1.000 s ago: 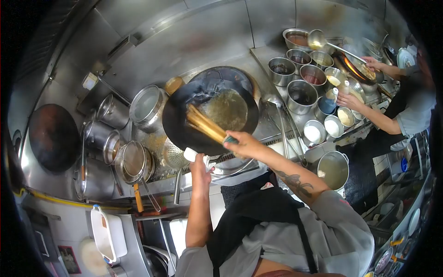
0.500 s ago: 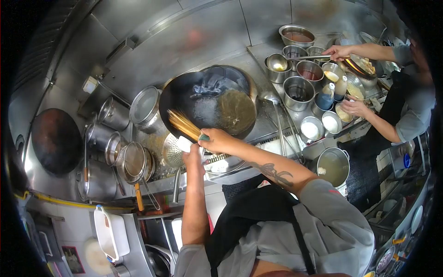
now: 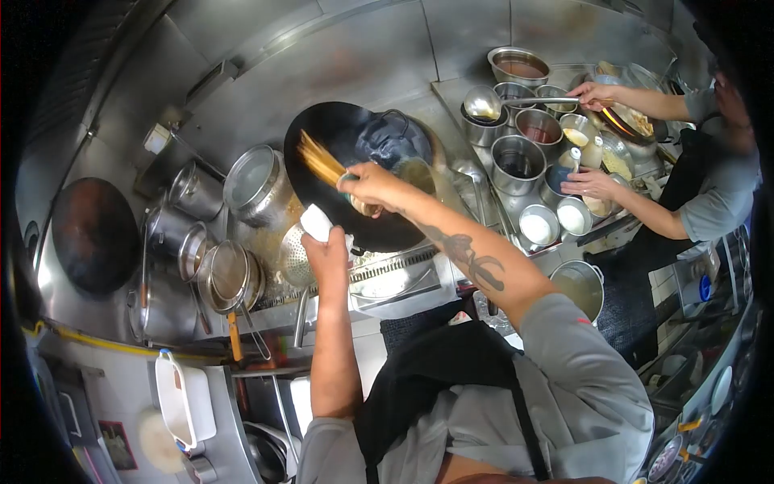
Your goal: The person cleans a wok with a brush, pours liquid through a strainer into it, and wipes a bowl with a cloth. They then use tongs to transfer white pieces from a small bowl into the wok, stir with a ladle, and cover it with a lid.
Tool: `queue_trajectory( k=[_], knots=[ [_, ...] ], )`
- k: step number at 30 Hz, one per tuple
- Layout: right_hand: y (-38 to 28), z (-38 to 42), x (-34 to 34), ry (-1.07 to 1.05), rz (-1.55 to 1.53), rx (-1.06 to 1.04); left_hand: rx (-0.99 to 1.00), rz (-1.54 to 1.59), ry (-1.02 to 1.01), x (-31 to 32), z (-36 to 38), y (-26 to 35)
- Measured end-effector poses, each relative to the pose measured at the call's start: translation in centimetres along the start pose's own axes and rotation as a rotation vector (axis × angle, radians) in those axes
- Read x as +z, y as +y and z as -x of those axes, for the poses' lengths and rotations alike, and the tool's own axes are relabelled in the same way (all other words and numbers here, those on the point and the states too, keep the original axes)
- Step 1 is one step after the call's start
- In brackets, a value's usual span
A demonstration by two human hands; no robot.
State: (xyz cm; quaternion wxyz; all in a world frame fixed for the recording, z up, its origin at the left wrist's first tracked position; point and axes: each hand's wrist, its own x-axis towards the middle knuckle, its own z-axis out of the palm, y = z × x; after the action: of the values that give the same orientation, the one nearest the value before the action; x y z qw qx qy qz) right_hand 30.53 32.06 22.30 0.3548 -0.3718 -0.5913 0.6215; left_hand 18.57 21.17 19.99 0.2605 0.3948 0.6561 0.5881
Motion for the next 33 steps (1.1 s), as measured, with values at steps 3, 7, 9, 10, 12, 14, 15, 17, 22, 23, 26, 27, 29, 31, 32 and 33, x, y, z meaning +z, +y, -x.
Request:
queue_trajectory(
  k=[3,7,9,10,12,14,15,17,22,23,26,27,29,31,32,33],
  knots=[
    [-1.0,-0.3,-1.4,-0.039,-0.065,0.014,0.022,-0.020,-0.044,-0.1,0.3,1.9],
    [-1.9,-0.5,-4.3,-0.076,-0.186,0.014,0.228,-0.169,-0.049,0.1,-1.1,0.9],
    [-2.3,-0.8,-5.6,0.001,-0.146,0.053,0.364,-0.202,-0.043,0.5,-1.0,1.7],
    [-2.5,-0.7,-6.4,0.013,-0.151,0.049,0.434,-0.216,-0.044,0.8,-0.6,2.5],
    [-2.8,-0.3,-7.6,0.051,-0.237,0.075,0.416,-0.242,-0.127,0.9,0.4,4.3],
    [-2.8,0.5,-8.8,0.066,-0.306,0.047,0.526,-0.298,-0.119,1.6,0.6,5.0],
    [-2.7,0.7,-9.3,0.062,-0.333,0.036,0.529,-0.297,-0.138,1.7,0.5,5.4],
    [-2.3,1.5,-10.2,0.051,-0.391,0.022,0.528,-0.301,-0.174,2.0,0.6,5.7],
    [-1.9,2.6,-10.3,0.051,-0.400,-0.024,0.670,-0.283,-0.151,1.9,0.6,5.5],
    [-1.4,2.3,-9.7,0.055,-0.404,-0.028,0.657,-0.257,-0.167,1.7,0.8,5.6],
    [0.2,3.5,-5.9,0.080,-0.186,-0.054,0.595,-0.169,-0.193,0.8,0.1,4.8],
    [2.4,4.3,-4.0,0.069,0.007,-0.201,0.570,-0.082,-0.196,0.5,-0.3,4.3],
    [8.8,7.2,-1.0,0.013,0.327,-0.444,0.463,-0.084,-0.131,-0.6,-1.4,3.4],
    [15.4,9.6,-3.4,-0.071,0.613,-0.503,0.442,-0.227,0.002,-2.3,-2.8,1.9],
    [18.4,10.1,-6.0,-0.111,0.776,-0.465,0.388,-0.294,0.051,-3.2,-3.3,1.6],
    [20.2,10.0,-8.8,-0.034,0.912,-0.215,0.291,-0.203,0.036,-4.1,-4.0,0.8]
  ],
)
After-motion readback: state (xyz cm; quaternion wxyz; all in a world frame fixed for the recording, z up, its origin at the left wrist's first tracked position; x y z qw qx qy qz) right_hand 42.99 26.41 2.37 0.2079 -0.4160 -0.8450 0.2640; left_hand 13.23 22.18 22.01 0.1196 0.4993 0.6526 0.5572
